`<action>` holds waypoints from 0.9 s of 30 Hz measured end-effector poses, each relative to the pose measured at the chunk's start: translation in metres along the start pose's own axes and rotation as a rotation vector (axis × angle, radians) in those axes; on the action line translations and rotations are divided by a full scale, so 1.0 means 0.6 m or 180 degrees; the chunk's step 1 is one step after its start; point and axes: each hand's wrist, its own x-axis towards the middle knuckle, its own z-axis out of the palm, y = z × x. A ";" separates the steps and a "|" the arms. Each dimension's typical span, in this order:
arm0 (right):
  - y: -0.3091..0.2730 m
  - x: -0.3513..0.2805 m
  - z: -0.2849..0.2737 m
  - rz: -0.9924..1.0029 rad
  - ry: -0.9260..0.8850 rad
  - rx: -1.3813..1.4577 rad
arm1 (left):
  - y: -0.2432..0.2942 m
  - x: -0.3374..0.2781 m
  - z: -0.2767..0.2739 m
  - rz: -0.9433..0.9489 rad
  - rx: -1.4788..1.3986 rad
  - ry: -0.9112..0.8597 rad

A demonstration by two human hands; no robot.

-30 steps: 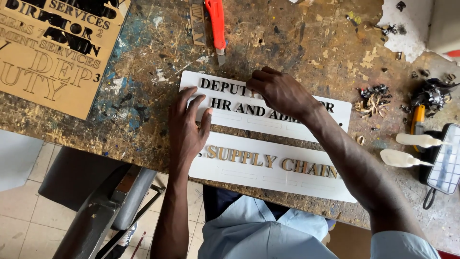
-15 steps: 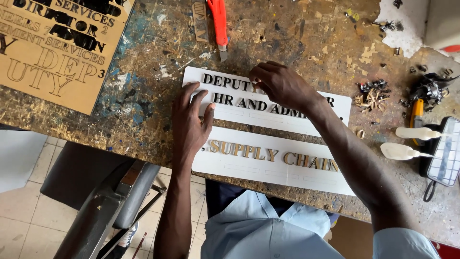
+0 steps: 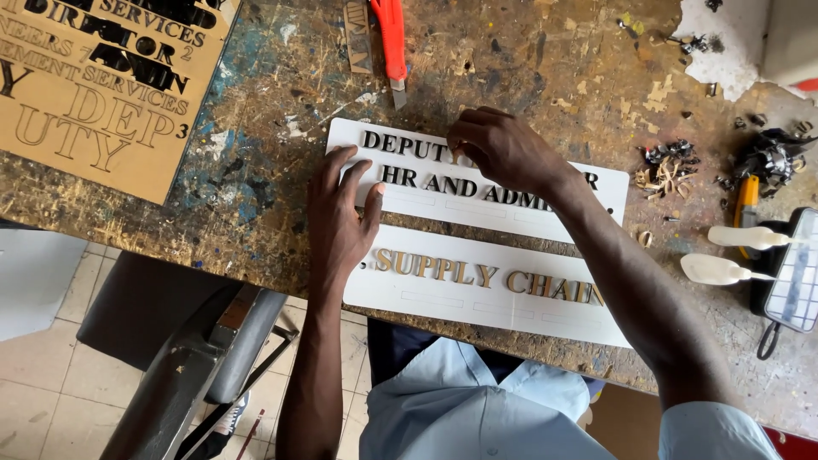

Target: The person is assembling a sign board by carefully placing individual letters into pre-cut slots on a white plastic base.

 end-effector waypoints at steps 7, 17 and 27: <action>0.005 -0.009 0.020 -0.0079 0.0124 -0.0199 | 0.003 0.002 -0.004 -0.0056 -0.0013 -0.0025; 0.002 -0.122 -0.018 0.0523 0.1075 0.1011 | -0.008 0.000 0.003 0.0129 0.0051 0.0041; 0.049 -0.407 -0.074 0.2009 0.2955 0.1078 | -0.023 0.003 0.006 0.0473 -0.0016 0.0082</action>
